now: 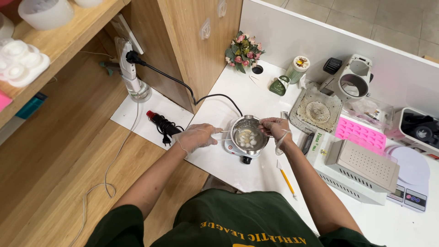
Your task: Melting wax flakes in a small metal pot on an electric heating plate and stirring with a spoon.
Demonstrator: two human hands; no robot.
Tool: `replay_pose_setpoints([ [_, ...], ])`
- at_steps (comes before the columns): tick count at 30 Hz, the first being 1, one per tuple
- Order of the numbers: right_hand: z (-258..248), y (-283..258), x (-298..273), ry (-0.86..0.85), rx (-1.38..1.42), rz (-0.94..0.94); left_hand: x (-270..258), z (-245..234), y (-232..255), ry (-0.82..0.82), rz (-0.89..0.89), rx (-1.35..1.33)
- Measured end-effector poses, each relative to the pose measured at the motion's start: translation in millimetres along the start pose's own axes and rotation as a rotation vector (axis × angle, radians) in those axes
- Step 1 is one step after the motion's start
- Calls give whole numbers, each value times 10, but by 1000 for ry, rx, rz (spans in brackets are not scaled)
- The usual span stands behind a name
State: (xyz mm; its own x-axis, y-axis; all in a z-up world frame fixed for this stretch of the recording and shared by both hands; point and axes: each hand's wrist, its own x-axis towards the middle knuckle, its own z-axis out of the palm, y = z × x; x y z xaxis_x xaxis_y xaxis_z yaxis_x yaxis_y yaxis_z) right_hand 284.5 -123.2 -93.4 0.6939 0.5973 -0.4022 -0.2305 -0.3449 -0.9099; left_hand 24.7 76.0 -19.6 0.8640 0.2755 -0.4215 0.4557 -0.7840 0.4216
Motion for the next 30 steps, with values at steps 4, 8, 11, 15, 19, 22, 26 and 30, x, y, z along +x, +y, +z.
replay_pose_setpoints([
  [4,-41,-79,-23,-6,-36,8,39,-23,-14,-28,16,16],
  [8,-84,66,75,-27,32,-3,38,-48,9,-35,22,49],
  [11,-26,78,61,-42,-26,-10,30,-69,16,-61,-12,52],
  [15,-78,-23,-6,-71,-24,15,51,-70,15,-38,32,62],
  [19,-133,45,82,-30,43,23,60,-84,27,-65,2,77],
  [22,-95,92,90,-64,28,20,71,-96,41,-69,-3,85],
  [26,-88,89,81,-88,-12,40,29,-126,78,-87,-36,66],
  [30,-124,96,73,-81,51,-5,53,-72,54,-88,-28,80],
])
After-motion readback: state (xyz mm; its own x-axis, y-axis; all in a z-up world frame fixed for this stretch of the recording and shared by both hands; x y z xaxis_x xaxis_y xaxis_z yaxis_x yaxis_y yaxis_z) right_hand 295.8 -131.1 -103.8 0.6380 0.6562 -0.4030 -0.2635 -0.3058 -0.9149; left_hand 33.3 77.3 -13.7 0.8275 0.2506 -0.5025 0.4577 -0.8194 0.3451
